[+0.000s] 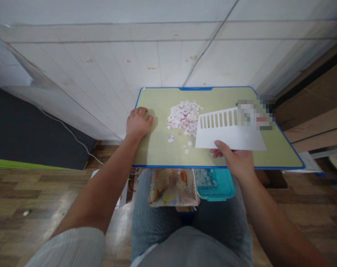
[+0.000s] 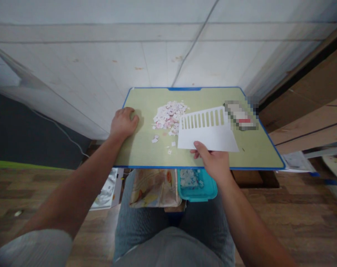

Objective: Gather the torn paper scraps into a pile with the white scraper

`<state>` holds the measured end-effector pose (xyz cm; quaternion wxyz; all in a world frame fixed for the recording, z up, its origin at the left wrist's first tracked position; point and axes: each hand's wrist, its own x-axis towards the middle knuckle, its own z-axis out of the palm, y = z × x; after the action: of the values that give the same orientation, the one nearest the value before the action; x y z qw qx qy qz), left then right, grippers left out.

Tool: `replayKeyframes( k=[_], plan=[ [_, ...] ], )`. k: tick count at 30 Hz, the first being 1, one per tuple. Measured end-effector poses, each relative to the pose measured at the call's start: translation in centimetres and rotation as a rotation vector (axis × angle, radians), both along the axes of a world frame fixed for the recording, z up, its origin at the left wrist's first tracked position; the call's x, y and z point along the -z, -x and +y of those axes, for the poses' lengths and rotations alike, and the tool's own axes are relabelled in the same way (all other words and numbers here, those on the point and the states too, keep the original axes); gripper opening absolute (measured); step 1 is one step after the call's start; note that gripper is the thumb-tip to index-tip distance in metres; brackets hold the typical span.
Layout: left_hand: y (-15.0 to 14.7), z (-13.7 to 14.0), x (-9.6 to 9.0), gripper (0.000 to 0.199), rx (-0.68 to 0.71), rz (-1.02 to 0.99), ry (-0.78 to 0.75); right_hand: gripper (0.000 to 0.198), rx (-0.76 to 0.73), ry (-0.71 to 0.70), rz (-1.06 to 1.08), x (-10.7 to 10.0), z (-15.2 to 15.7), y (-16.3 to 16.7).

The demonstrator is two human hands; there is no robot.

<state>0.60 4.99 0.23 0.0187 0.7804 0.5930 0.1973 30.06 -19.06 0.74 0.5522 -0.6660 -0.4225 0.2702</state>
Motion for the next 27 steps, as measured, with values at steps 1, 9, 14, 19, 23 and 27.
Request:
replayKeyframes(
  k=[1,9,14,19,23,27],
  plan=[
    [0.0,-0.1,0.0,0.043,-0.003,0.003,0.003,0.038,-0.019,-0.009,-0.005,0.2,0.7,0.3],
    [0.0,0.0,0.1,0.043,0.009,-0.008,0.0,0.032,0.056,0.043,-0.046,0.3,0.1,-1.2],
    [0.0,0.2,0.1,0.043,0.016,-0.016,0.001,0.032,0.074,0.026,0.019,0.7,-0.5,-1.1],
    [0.0,0.0,0.0,0.043,0.014,-0.008,-0.007,0.042,-0.027,-0.037,0.066,0.6,2.7,1.4],
    [0.0,-0.1,0.1,0.044,0.018,-0.017,-0.007,0.047,-0.034,0.02,-0.048,0.4,2.2,0.7],
    [0.0,0.1,0.2,0.044,0.02,-0.023,-0.013,0.041,0.017,0.106,-0.055,0.4,-1.0,-1.9]
  ],
)
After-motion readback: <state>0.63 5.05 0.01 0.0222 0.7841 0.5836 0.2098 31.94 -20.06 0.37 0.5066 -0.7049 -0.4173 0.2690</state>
